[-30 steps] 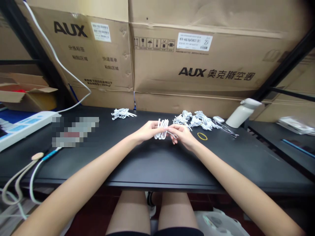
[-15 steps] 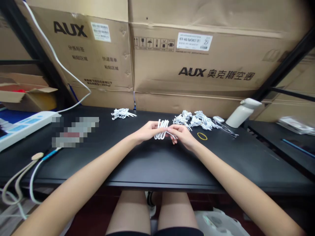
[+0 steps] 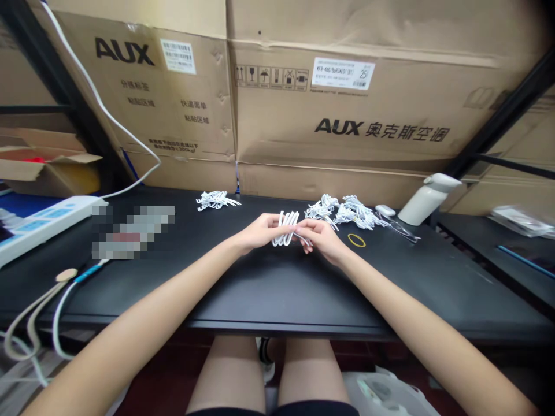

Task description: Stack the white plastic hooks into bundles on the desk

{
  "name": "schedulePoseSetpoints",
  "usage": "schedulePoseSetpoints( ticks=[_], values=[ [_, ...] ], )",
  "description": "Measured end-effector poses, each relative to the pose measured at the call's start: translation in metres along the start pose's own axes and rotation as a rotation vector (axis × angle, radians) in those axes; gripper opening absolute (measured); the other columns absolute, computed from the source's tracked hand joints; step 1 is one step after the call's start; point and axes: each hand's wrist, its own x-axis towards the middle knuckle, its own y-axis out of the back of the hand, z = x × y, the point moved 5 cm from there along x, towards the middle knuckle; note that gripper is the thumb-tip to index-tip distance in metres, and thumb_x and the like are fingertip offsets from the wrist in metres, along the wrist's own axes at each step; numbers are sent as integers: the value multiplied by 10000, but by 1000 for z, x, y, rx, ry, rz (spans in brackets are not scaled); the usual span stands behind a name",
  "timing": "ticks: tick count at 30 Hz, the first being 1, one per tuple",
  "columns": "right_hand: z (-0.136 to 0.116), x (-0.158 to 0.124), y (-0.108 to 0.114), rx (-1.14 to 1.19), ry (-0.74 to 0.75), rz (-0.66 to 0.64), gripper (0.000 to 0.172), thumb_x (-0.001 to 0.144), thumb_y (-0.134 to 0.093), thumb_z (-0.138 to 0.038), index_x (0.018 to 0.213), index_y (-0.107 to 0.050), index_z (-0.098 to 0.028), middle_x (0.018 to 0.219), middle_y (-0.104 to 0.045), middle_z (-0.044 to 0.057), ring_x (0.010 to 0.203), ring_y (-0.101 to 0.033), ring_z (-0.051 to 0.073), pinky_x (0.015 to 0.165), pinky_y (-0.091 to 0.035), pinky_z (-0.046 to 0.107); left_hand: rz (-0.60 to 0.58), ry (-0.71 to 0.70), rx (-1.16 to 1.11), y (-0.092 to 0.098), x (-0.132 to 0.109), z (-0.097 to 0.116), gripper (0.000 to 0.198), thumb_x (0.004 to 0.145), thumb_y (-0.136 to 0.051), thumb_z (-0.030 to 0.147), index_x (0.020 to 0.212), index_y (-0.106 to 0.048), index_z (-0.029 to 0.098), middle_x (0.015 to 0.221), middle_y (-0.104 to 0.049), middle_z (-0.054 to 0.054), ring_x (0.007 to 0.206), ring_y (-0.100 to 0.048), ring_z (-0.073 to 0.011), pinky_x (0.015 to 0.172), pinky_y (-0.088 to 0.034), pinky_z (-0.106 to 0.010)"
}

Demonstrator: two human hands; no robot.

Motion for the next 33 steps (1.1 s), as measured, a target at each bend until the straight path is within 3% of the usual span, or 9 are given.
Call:
schedulePoseSetpoints(
  ticks=[11,33],
  values=[
    [2,1,0,10,-7,-3,305,665,-749,-403,757,-614,-145,505,-572,-42,369,-425,53,399,-412,215,29,9,30,1,-1,0,432,728,-682,472,935,-658,94,857,-695,-68,765,-619,-158,680,-441,-252],
    [3,1,0,-43,8,1,298,697,-717,-418,749,-598,-150,558,-622,-14,376,-437,55,396,-420,211,18,9,70,1,-1,1,415,731,-672,485,887,-644,102,838,-688,-56,743,-609,-144,655,-426,-237]
  ],
)
